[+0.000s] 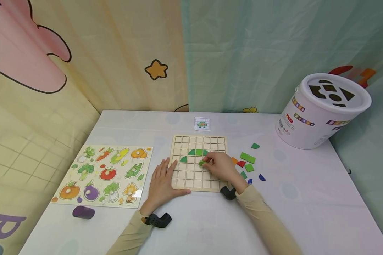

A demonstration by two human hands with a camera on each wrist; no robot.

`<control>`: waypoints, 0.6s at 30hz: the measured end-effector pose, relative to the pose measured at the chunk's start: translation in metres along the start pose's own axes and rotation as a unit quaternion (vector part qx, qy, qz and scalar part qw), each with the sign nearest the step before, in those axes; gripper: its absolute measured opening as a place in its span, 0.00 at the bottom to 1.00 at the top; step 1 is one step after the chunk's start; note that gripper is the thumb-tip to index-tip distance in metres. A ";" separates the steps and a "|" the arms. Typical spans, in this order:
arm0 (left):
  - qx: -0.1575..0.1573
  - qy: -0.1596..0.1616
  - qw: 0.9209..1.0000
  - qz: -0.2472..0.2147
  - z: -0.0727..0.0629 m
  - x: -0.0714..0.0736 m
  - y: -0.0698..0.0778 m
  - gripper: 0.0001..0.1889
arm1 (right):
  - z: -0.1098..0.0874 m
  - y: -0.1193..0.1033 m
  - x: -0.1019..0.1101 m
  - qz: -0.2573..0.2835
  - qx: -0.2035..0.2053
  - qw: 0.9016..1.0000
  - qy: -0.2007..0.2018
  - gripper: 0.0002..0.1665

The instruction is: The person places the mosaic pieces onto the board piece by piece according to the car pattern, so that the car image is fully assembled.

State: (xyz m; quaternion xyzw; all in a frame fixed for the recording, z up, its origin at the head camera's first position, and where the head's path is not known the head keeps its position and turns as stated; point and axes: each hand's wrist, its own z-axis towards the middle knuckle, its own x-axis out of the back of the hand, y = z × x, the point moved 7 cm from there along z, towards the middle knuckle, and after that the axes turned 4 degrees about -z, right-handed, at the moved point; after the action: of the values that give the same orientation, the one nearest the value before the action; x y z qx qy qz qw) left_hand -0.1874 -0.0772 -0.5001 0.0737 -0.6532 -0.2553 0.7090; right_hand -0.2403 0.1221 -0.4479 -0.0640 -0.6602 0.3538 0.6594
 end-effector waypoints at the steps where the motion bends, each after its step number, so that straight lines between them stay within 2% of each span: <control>1: 0.000 0.000 1.000 0.000 0.000 0.000 0.000 0.63 | 0.003 -0.003 -0.002 -0.002 0.001 1.000 0.000 0.03; 10: 0.000 0.003 1.000 0.003 0.000 -0.001 -0.001 0.63 | 0.026 -0.022 -0.013 -0.029 0.000 1.000 -0.004 0.03; 18: 0.004 -0.002 1.000 0.001 0.000 -0.001 -0.001 0.63 | 0.039 -0.025 -0.018 -0.032 -0.001 0.999 -0.001 0.04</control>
State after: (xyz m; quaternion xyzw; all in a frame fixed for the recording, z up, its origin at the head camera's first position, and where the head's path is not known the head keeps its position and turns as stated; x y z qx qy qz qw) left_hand -0.1881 -0.0777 -0.5017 0.0750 -0.6561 -0.2518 0.7075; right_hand -0.2642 0.0785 -0.4446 -0.0434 -0.6631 0.3316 0.6696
